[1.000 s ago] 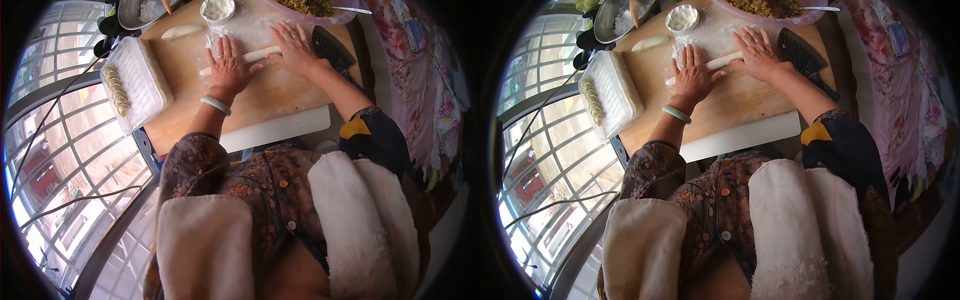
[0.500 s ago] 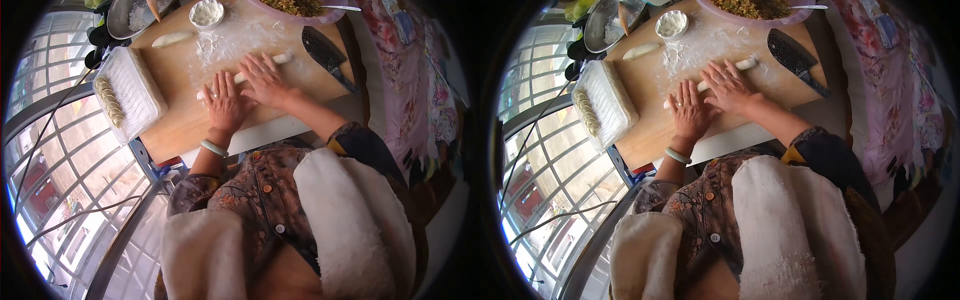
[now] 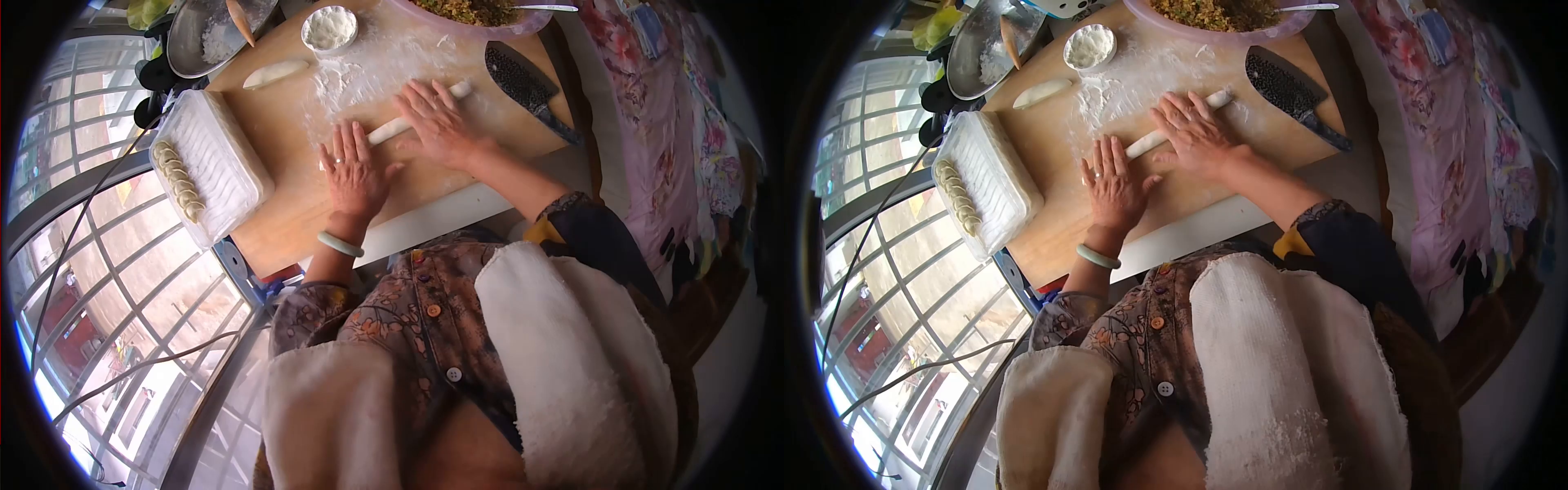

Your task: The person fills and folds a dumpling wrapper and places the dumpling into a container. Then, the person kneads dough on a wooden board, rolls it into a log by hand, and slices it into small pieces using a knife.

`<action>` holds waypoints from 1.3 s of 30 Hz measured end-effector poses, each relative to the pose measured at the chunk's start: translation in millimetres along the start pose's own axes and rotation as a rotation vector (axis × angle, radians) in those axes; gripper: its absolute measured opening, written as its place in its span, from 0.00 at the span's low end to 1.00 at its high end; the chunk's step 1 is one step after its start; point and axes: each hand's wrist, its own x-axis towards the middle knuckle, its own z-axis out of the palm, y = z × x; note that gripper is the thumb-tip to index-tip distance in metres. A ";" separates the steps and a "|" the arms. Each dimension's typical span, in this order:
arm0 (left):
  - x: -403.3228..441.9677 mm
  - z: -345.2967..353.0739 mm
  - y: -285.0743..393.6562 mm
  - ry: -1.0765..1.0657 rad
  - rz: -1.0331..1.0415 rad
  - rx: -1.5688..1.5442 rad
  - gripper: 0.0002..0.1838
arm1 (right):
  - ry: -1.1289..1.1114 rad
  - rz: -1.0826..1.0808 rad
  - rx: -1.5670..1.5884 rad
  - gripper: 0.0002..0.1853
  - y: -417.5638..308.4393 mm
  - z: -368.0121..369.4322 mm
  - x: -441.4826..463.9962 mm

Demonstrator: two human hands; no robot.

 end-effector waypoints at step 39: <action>48.6 2.3 -12.5 0.083 -0.014 0.003 0.54 | -0.030 0.112 -0.105 0.44 55.5 -21.5 9.4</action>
